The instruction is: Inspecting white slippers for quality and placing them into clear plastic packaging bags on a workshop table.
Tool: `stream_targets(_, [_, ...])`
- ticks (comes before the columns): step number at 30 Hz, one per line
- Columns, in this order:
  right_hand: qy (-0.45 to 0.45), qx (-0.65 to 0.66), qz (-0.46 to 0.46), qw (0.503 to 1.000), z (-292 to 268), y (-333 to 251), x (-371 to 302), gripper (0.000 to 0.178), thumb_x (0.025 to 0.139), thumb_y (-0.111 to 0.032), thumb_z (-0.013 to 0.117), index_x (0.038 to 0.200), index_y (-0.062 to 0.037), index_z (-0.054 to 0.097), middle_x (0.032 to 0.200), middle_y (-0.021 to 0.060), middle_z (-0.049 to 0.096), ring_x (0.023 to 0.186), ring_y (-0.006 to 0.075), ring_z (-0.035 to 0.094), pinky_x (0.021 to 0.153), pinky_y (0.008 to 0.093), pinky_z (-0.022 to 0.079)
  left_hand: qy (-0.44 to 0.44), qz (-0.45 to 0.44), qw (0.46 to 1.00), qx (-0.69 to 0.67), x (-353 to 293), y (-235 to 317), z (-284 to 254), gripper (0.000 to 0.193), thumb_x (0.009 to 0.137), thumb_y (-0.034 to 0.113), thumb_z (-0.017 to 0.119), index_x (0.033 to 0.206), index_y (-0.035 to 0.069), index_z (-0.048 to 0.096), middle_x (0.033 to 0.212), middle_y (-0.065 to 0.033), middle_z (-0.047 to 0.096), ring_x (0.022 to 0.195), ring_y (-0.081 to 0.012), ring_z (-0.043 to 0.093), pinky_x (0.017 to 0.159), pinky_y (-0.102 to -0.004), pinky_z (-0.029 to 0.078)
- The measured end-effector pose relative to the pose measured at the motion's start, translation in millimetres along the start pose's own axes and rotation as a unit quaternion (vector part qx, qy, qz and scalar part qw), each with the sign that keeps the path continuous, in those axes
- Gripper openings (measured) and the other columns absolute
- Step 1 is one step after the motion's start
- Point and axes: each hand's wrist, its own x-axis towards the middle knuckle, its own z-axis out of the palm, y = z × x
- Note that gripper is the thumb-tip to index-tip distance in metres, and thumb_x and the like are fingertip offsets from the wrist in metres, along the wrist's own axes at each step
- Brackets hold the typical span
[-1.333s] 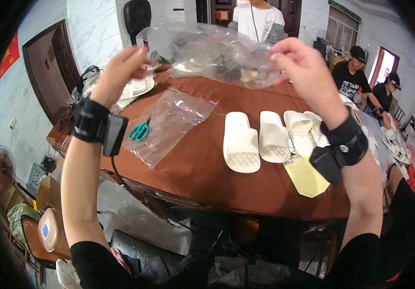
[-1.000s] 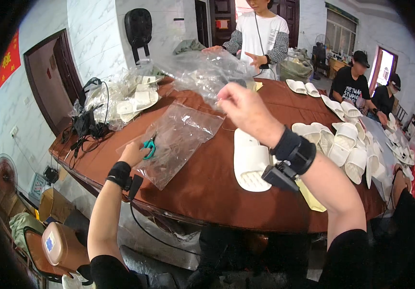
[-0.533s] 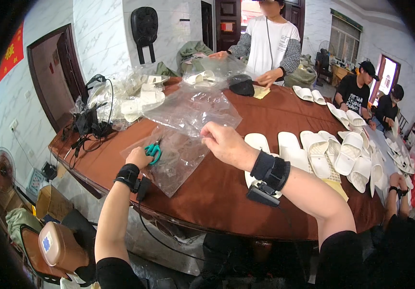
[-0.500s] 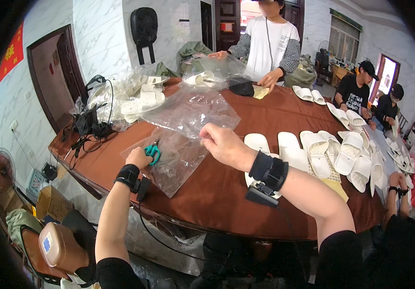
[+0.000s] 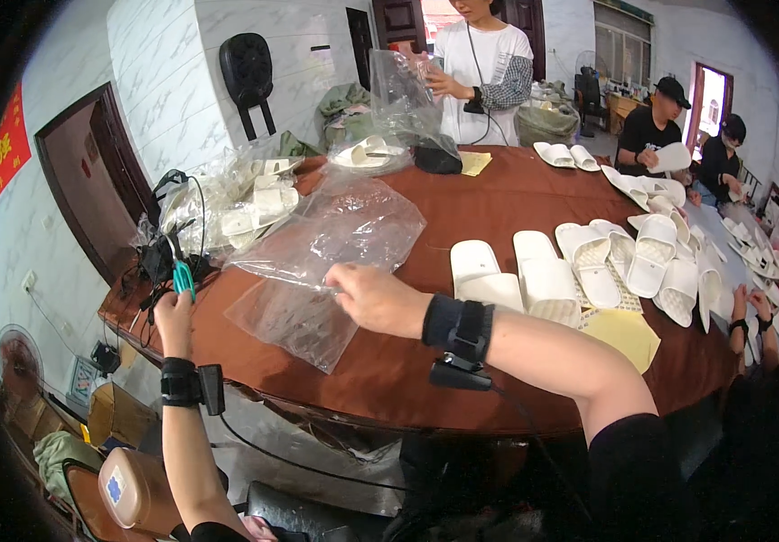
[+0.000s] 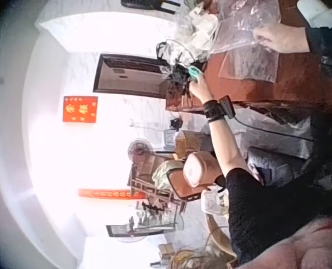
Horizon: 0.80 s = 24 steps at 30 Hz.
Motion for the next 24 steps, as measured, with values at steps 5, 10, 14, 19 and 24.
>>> stream_targets(5, [-0.070, -0.027, -0.040, 0.996, 55, -7, 4, 0.021, 0.083, -0.002, 0.053, 0.103, 0.0066, 0.054, 0.091, 0.0279, 0.064, 0.086, 0.0442, 0.063, 0.075, 0.0491, 0.050, -0.004, 0.139, 0.990, -0.022, -6, 54, -4, 0.033, 0.082, 0.024, 0.066, 0.088, -0.009, 0.066, 0.069, -0.0210, 0.063, 0.064, -0.0227, 0.064, 0.062, -0.0365, 0.047])
stream_targets(10, [-0.139, -0.098, -0.070, 0.983, 89, -29, 2, 0.041, 0.079, 0.001, 0.053, 0.118, 0.0078, 0.050, 0.092, 0.0304, 0.064, 0.081, 0.0450, 0.065, 0.070, 0.0491, 0.053, -0.157, 0.172, 0.970, 0.071, -37, 84, 59, 0.031, 0.074, 0.026, 0.068, 0.084, -0.004, 0.067, 0.078, -0.0241, 0.065, 0.073, -0.0405, 0.065, 0.067, -0.0453, 0.051])
stream_targets(14, [-0.131, -0.078, -0.079, 0.985, 61, -51, -16, 0.041, 0.083, -0.002, 0.055, 0.123, 0.0027, 0.045, 0.113, 0.0288, 0.054, 0.083, 0.0441, 0.065, 0.071, 0.0505, 0.053, -0.267, 0.138, 0.943, 0.140, -51, 58, 102, 0.035, 0.074, 0.029, 0.069, 0.084, -0.005, 0.068, 0.085, -0.0285, 0.066, 0.086, -0.0429, 0.067, 0.077, -0.0486, 0.052])
stream_targets(19, [-0.204, -0.148, -0.101, 0.962, -6, -69, -40, 0.033, 0.085, -0.009, 0.060, 0.115, -0.0005, 0.048, 0.113, 0.0224, 0.052, 0.081, 0.0394, 0.067, 0.065, 0.0468, 0.054, -0.301, 0.064, 0.933, 0.187, -50, 4, 120, 0.039, 0.073, 0.029, 0.070, 0.085, -0.008, 0.069, 0.089, -0.0320, 0.066, 0.089, -0.0446, 0.065, 0.082, -0.0495, 0.051])
stream_targets(24, [-0.152, -0.189, -0.093, 0.966, -91, -57, -54, 0.010, 0.086, -0.010, 0.054, 0.088, -0.0010, 0.056, 0.086, 0.0182, 0.060, 0.076, 0.0374, 0.064, 0.064, 0.0460, 0.054, -0.234, 0.116, 0.947, 0.184, -36, -8, 116, 0.035, 0.077, 0.026, 0.069, 0.089, -0.006, 0.069, 0.093, -0.0291, 0.066, 0.089, -0.0427, 0.065, 0.078, -0.0486, 0.051])
